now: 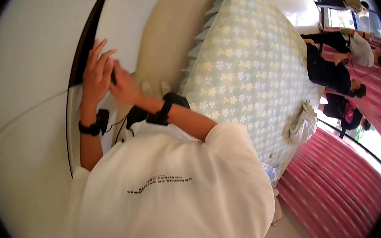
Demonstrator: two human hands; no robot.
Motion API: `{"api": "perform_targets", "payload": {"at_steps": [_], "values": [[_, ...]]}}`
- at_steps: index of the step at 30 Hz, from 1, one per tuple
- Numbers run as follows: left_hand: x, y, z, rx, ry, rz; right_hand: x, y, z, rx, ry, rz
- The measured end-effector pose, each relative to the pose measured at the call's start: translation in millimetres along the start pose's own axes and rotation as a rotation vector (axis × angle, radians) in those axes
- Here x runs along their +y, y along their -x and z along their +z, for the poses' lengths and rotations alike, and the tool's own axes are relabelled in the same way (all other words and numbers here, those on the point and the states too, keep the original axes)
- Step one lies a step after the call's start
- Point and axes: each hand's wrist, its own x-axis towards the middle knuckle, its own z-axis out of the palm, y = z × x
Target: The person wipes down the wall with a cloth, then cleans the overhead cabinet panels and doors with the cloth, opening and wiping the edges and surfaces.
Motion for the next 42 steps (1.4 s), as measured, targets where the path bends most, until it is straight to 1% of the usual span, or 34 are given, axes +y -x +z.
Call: {"api": "perform_targets", "payload": {"at_steps": [2,4,5,6,8,10,12,14,16,17,19,21,23,24,25,27,28,30,31,33,34,36,38,40,41,42], "values": [[-0.3,6.5,-2.0,0.044,-0.015,0.019,13.1,-8.3,3.3,0.057,0.102,-0.196],[0.4,2.5,9.7,0.061,0.023,-0.013,13.1,-22.3,-8.8,0.087,0.055,-0.204],[-2.0,10.2,8.7,0.103,-0.056,0.042,13.7,-24.1,-5.7,0.094,0.077,-0.244],[-2.2,6.6,13.6,0.115,-0.088,0.042,21.5,-36.4,-13.7,0.095,0.114,-0.280],[-5.3,4.7,17.1,0.086,-0.182,0.055,52.1,-66.9,-23.5,0.142,0.112,-0.356],[-5.2,3.7,19.5,0.114,-0.222,0.008,53.7,-88.2,-37.8,0.075,0.074,-0.289],[-7.8,4.3,21.8,0.110,-0.177,0.034,56.4,-115.0,-47.2,0.092,0.165,-0.266],[-16.1,11.1,20.4,0.129,-0.197,-0.027,72.3,-145.0,-50.3,0.119,0.224,-0.309],[-5.9,10.1,23.3,0.037,-0.333,-0.028,86.2,-172.5,-73.6,0.126,0.295,-0.363],[-10.0,9.6,24.1,0.046,-0.339,-0.061,94.3,-191.0,-79.6,0.110,0.305,-0.325],[-10.3,8.4,23.6,-0.010,-0.422,-0.086,101.9,-226.1,-94.7,0.107,0.333,-0.279],[-11.4,9.8,22.8,0.001,-0.450,-0.131,105.5,-263.1,-107.9,0.119,0.349,-0.268],[-17.0,11.4,23.5,0.003,-0.466,-0.172,90.7,-288.9,-114.1,0.106,0.347,-0.216],[-20.1,9.6,25.3,0.097,-0.472,-0.186,83.7,-297.1,-114.3,0.099,0.332,-0.184],[-14.7,8.9,28.2,0.190,-0.492,-0.198,76.5,-293.4,-113.4,0.072,0.321,-0.181],[-1.6,3.9,31.4,0.199,-0.501,-0.289,60.0,-281.8,-112.8,0.100,0.354,-0.411],[2.8,1.2,31.9,0.211,-0.507,-0.345,49.0,-271.6,-111.9,0.081,0.344,-0.411],[9.0,-1.2,39.3,0.244,-0.499,-0.422,28.9,-241.0,-111.0,-0.179,0.543,-0.678],[10.7,-1.5,42.8,0.278,-0.480,-0.476,20.5,-229.2,-108.0,-0.188,0.536,-0.682],[10.2,0.3,45.4,0.307,-0.482,-0.486,8.2,-211.8,-102.0,-0.334,0.482,-0.539],[12.3,5.0,46.7,0.338,-0.482,-0.495,10.7,-215.8,-104.4,-0.363,0.473,-0.549],[17.7,7.7,45.6,0.346,-0.479,-0.544,21.3,-241.4,-114.6,-0.296,0.618,-0.593],[22.7,13.5,48.5,0.356,-0.481,-0.600,23.7,-260.7,-123.6,-0.219,0.597,-0.672],[19.4,18.7,62.9,0.395,-0.534,-0.593,26.7,-275.0,-128.7,-0.130,0.609,-0.648],[16.0,21.2,70.1,0.408,-0.539,-0.629,27.8,-276.2,-125.5,-0.166,0.598,-0.659],[12.2,22.9,77.5,0.401,-0.550,-0.655,25.9,-273.9,-122.5,-0.159,0.600,-0.571]]}}
